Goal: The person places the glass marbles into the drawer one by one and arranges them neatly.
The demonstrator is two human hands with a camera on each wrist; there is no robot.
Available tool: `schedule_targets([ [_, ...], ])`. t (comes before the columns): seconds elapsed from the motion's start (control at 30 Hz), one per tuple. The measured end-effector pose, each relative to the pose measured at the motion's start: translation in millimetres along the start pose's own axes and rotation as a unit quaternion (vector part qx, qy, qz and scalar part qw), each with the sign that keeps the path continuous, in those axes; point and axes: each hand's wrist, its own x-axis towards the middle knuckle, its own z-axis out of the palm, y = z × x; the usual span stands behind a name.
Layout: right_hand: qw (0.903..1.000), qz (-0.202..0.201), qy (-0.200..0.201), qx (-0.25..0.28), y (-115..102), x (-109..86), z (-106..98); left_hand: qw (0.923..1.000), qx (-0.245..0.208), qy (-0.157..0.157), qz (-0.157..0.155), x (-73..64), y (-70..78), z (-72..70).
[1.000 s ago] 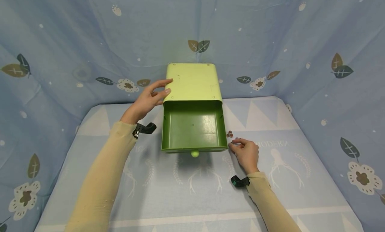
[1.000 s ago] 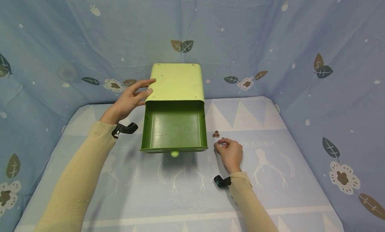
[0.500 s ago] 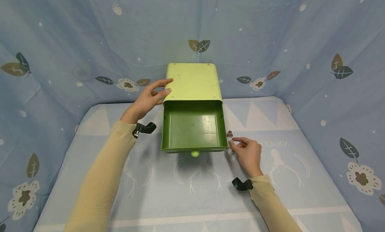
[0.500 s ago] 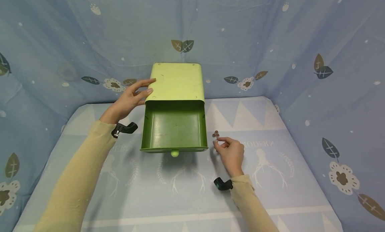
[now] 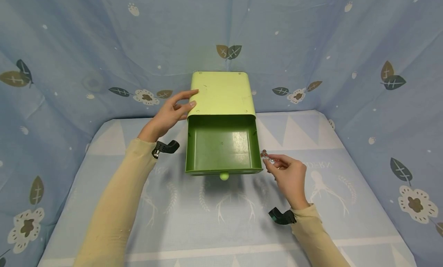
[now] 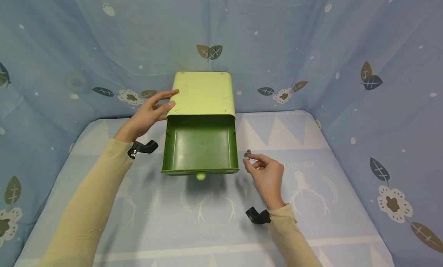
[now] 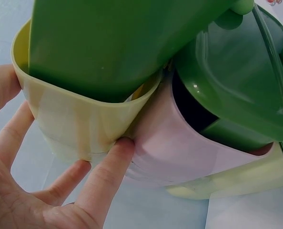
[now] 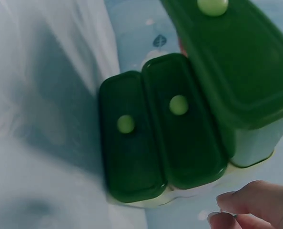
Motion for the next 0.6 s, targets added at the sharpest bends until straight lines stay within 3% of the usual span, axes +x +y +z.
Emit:
schedule_targets([
  [0.6, 0.9978, -0.043, 0.02, 0.047, -38.5, -7.1, -20.8, 0.9999, 0.006, 0.001, -0.008, -1.7, 1.4, -0.3],
])
